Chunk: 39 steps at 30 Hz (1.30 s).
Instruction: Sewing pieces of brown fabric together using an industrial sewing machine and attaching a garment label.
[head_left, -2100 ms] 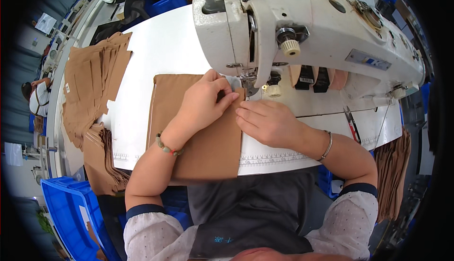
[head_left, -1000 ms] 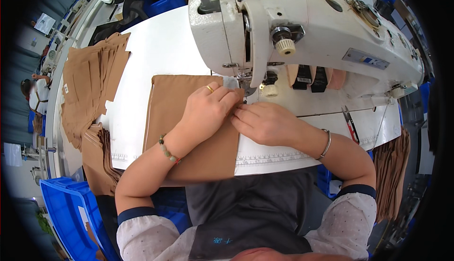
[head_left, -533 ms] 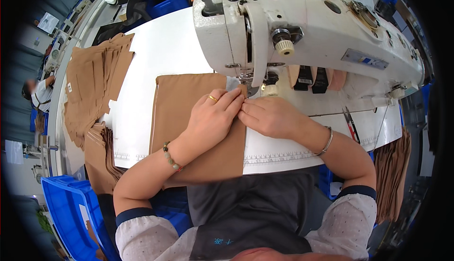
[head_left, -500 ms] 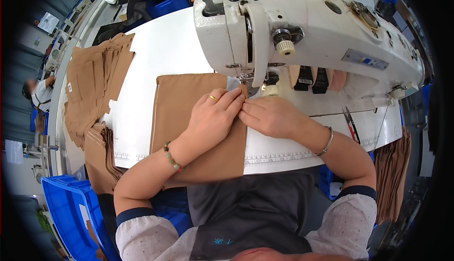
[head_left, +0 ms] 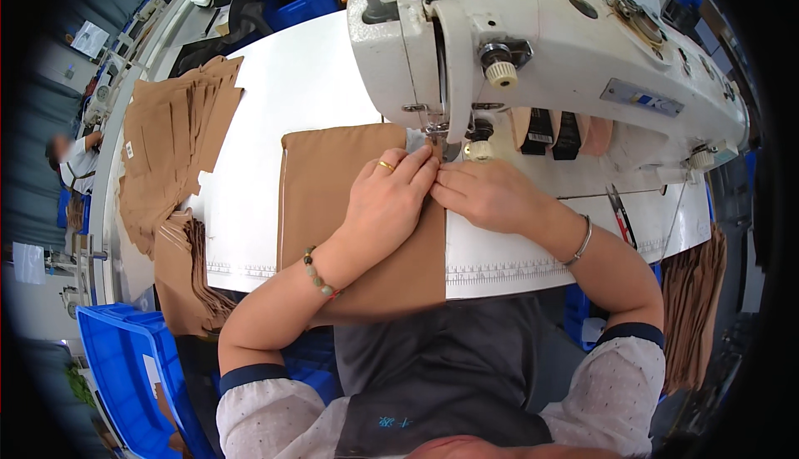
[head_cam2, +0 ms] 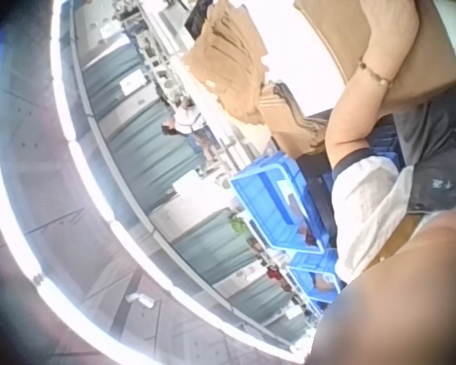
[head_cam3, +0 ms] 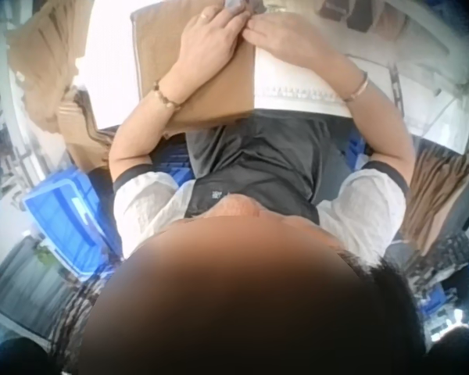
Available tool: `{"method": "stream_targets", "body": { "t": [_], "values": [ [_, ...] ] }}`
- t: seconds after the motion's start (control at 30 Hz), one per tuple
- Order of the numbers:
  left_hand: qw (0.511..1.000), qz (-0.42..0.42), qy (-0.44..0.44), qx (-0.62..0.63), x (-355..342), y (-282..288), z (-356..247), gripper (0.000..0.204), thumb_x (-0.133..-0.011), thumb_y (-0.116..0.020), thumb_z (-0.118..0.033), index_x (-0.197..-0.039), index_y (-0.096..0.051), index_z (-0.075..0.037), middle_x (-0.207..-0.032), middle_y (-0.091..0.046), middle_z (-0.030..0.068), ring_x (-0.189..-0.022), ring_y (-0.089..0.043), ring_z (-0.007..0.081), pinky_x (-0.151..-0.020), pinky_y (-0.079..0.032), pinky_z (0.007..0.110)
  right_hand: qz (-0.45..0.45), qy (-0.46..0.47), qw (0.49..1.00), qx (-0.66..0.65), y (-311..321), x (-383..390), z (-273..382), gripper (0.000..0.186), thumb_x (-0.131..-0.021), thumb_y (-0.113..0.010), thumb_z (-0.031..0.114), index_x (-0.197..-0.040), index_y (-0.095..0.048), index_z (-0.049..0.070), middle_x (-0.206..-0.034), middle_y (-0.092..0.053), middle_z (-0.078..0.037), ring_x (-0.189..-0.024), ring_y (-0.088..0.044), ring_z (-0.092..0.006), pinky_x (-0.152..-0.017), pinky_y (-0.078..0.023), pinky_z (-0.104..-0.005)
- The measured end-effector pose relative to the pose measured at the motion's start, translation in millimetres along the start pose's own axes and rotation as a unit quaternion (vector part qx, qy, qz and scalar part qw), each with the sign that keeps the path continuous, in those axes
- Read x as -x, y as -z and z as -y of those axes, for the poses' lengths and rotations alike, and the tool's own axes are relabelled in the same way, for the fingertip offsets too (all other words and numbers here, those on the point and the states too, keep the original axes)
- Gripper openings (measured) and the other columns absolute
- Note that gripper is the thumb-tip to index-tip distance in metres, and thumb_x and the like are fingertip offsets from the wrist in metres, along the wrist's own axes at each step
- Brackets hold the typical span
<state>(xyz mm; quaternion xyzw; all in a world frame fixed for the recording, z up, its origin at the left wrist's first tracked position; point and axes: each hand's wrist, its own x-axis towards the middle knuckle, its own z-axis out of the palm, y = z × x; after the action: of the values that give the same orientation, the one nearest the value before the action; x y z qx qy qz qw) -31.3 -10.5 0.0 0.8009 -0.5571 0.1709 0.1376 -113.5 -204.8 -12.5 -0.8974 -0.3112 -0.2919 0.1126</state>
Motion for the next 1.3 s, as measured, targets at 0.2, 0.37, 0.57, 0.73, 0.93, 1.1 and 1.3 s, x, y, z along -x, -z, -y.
{"method": "stream_targets", "body": {
  "t": [0.2, 0.37, 0.57, 0.73, 0.93, 1.1, 1.3],
  "values": [
    [0.999, 0.017, 0.014, 0.024, 3, 4, -4, 0.043, -0.081, -0.065, -0.006, -0.124, -0.067, -0.005, -0.130, -0.066, 0.0077, -0.116, -0.061, 0.0263, -0.095, -0.052, 0.037, 0.012, -0.003, 0.999, -0.030, 6, -2, 7, 0.019, -0.071, -0.073, 0.017, -0.079, -0.059, 0.007, -0.081, -0.059, -0.006, -0.078, -0.064, -0.0241, -0.067, -0.054, -0.0367],
    [0.995, 0.034, 0.053, 0.078, 39, 36, -33, 0.041, -0.089, -0.065, -0.011, -0.130, -0.062, -0.003, -0.132, -0.064, 0.0132, -0.122, -0.058, 0.0343, -0.102, -0.048, 0.044, 0.037, -0.058, 0.997, 0.045, 18, 0, 54, 0.022, -0.068, -0.075, 0.021, -0.075, -0.059, 0.008, -0.079, -0.057, -0.005, -0.075, -0.060, -0.0217, -0.061, -0.050, -0.0349],
    [0.969, 0.053, 0.128, 0.205, 115, 67, -97, 0.061, -0.080, -0.080, -0.033, -0.131, -0.060, -0.006, -0.132, -0.064, 0.0114, -0.131, -0.056, 0.0320, -0.115, -0.027, 0.064, -0.017, -0.167, 0.986, 0.005, 25, 22, 143, 0.023, -0.062, -0.076, 0.024, -0.067, -0.056, 0.012, -0.067, -0.051, -0.002, -0.057, -0.056, -0.0209, -0.050, -0.043, -0.0345],
    [0.993, -0.035, 0.088, 0.067, 140, 43, -102, 0.051, -0.074, -0.078, -0.014, -0.123, -0.064, -0.010, -0.133, -0.066, 0.0048, -0.131, -0.058, 0.0271, -0.118, -0.025, 0.061, -0.049, -0.307, 0.947, -0.076, 12, 48, 189, 0.025, -0.067, -0.080, 0.022, -0.069, -0.059, 0.009, -0.067, -0.053, -0.006, -0.054, -0.058, -0.0243, -0.049, -0.046, -0.0370],
    [0.993, -0.067, 0.068, 0.066, 149, 48, -108, 0.030, -0.075, -0.070, -0.008, -0.105, -0.073, -0.012, -0.114, -0.072, -0.0007, -0.116, -0.065, 0.0226, -0.121, -0.023, 0.061, -0.058, -0.566, 0.778, -0.267, -18, 82, 198, 0.025, -0.084, -0.082, 0.021, -0.098, -0.072, 0.003, -0.080, -0.071, -0.008, -0.061, -0.066, -0.0167, -0.056, -0.050, -0.0306],
    [0.995, -0.087, 0.019, 0.054, 151, 57, -113, 0.026, -0.078, -0.074, -0.017, -0.105, -0.075, -0.016, -0.113, -0.071, -0.0032, -0.114, -0.064, 0.0180, -0.118, -0.029, 0.059, -0.159, -0.519, 0.700, -0.465, -39, 75, 195, 0.021, -0.092, -0.074, 0.011, -0.108, -0.072, -0.001, -0.081, -0.072, -0.004, -0.071, -0.063, -0.0069, -0.062, -0.051, -0.0270],
    [0.995, -0.062, -0.023, 0.079, 161, 47, -111, 0.027, -0.076, -0.076, -0.013, -0.102, -0.077, -0.018, -0.110, -0.071, -0.0043, -0.113, -0.063, 0.0189, -0.116, -0.035, 0.052, -0.026, -0.565, 0.594, -0.572, 3, 89, 215, 0.012, -0.097, -0.065, 0.008, -0.095, -0.071, -0.002, -0.068, -0.063, 0.002, -0.061, -0.054, -0.0025, -0.055, -0.043, -0.0220]
  ]
}}
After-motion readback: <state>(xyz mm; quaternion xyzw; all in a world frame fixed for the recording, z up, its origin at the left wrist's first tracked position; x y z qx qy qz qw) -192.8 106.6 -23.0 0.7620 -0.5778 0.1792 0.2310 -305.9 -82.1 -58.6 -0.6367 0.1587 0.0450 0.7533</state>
